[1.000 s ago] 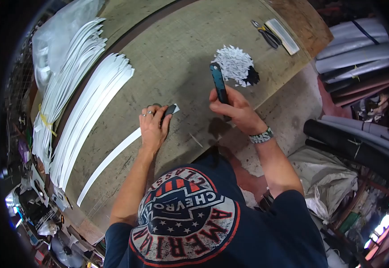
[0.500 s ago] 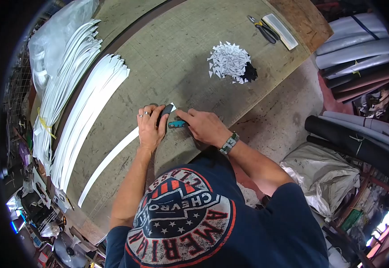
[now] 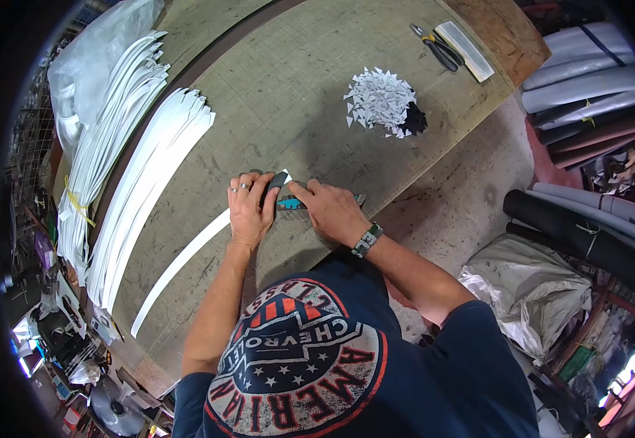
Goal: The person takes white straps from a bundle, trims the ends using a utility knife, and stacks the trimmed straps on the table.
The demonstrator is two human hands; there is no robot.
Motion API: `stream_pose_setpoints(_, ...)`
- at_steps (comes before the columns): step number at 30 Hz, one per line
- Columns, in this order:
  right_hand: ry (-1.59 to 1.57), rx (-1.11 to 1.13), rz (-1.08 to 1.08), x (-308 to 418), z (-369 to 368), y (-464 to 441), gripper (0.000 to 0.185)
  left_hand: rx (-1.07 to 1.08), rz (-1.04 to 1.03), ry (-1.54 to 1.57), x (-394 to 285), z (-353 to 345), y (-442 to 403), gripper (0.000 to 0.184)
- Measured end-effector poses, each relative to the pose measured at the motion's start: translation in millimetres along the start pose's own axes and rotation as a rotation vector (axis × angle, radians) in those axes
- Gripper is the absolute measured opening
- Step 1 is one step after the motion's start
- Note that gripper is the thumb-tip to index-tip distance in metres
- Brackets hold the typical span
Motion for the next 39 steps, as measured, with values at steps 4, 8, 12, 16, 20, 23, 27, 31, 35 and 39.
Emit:
stream_pose_setpoints(4, -0.003, -0.006, 0.002, 0.8, 2.1, -0.7, 0.058, -0.004, 0.005, -0.006, -1.8, 0.3, -1.7, 0.029)
stream_pose_setpoints(8, 0.006, 0.011, -0.006, 1.5, 3.4, -1.1, 0.057, 0.009, 0.017, -0.017, -2.5, 0.2, -1.4, 0.029)
stream_pose_setpoints(12, 0.008, 0.007, -0.001, 1.2, 2.9, -1.2, 0.056, 0.008, 0.021, -0.014, -1.6, 0.7, -1.1, 0.029)
stream_pose_setpoints(16, 0.007, 0.011, 0.002, 0.3, 1.4, -1.6, 0.056, 0.012, 0.026, -0.020, -2.2, 0.9, -1.7, 0.029)
stream_pose_setpoints(20, 0.015, 0.031, 0.000, 1.1, 4.5, -2.4, 0.056, 0.015, 0.025, -0.033, -0.2, -0.6, -1.3, 0.028)
stream_pose_setpoints(23, 0.006, 0.025, 0.003, 0.8, 3.8, -2.8, 0.056, 0.018, 0.027, -0.013, -1.0, -0.1, -2.3, 0.028)
stream_pose_setpoints(27, 0.006, 0.034, 0.000, 1.3, 6.2, -2.8, 0.056, 0.000, 0.019, -0.013, -0.7, -1.0, -2.0, 0.028)
stream_pose_setpoints(31, -0.021, 0.031, 0.010, 0.2, 7.6, -4.2, 0.058, 0.001, 0.033, -0.013, -2.9, -0.2, -4.0, 0.029)
stream_pose_setpoints(35, -0.050, -0.002, 0.011, 0.4, 8.3, -7.6, 0.061, 0.005, 0.037, -0.008, 0.6, -0.5, -2.6, 0.030)
stream_pose_setpoints(39, -0.013, 0.079, 0.005, 5.7, 11.9, -16.7, 0.063, 0.027, 0.030, -0.044, 2.9, -0.7, -1.1, 0.033)
Point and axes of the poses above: each hand's wrist, its own y-axis away from the middle knuckle, its own z-axis out of the back of the hand, x = y × z, the point moved 2 cm from there along -y, towards the middle knuckle, and after that the axes turned 11 degrees about y, right-handed, at the moved point
